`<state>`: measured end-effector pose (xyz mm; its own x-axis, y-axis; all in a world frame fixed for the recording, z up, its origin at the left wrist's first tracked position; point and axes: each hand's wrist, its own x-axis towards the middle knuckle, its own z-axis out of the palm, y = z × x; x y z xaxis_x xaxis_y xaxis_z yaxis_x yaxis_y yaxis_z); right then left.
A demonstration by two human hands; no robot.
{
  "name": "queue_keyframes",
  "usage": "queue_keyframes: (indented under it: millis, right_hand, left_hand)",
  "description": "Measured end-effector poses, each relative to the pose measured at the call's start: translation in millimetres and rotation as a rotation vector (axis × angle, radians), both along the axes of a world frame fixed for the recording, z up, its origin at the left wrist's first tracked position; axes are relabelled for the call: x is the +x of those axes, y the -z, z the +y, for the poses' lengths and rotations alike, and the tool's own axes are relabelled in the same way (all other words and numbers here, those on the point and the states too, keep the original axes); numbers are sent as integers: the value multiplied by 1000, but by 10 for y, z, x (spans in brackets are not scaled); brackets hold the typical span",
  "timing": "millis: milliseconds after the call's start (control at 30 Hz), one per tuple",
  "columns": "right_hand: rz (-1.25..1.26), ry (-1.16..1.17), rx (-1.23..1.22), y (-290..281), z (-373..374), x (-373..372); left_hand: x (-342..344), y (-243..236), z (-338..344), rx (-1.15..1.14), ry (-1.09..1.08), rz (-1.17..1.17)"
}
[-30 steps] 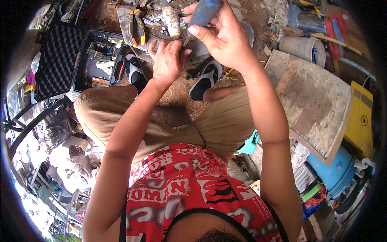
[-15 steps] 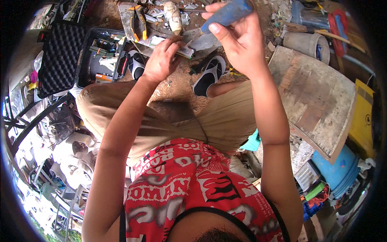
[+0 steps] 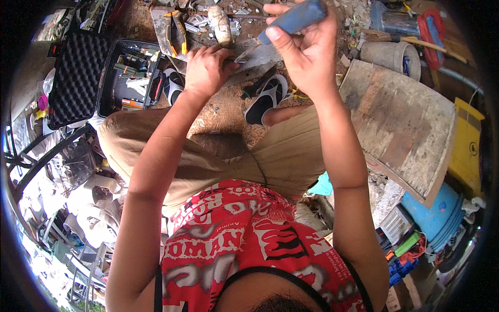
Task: The person sits and uses a screwdriver and pliers to disassemble several electronic parts, including a white plastic casing, a green circuit board, and an orange component.
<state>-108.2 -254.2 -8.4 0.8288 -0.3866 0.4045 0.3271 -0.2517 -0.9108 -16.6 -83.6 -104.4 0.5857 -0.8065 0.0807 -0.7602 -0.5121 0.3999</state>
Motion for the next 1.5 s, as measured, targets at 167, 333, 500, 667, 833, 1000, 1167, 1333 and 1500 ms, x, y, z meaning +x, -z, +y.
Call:
queue_keyframes:
  millis: [167, 333, 500, 667, 833, 1000, 1167, 1333, 1500]
  right_hand:
    - [84, 253, 41, -183, 51, 220]
    - [-71, 534, -481, 48, -148, 544]
    - [36, 557, -386, 116, -65, 761]
    - [-32, 529, -501, 315, -67, 877]
    - [80, 495, -373, 259, -12, 878]
    - [99, 525, -400, 297, -50, 898]
    - [242, 495, -366, 187, 17, 869]
    - [495, 469, -248, 41, 85, 838]
    - [200, 471, -555, 99, 77, 808]
  left_hand:
    - [-51, 94, -5, -45, -78, 76]
    - [-87, 126, -16, -112, -100, 21]
    - [-118, 211, -5, -159, -132, -18]
    - [-123, 266, 13, -182, -110, -47]
    - [-138, 256, 4, -187, -115, -56]
    - [-136, 261, 16, -198, -103, -63]
    - [-141, 267, 18, -192, -101, -61]
    - [-119, 276, 16, -182, -97, -50]
    - [-136, 283, 18, -188, -108, -45]
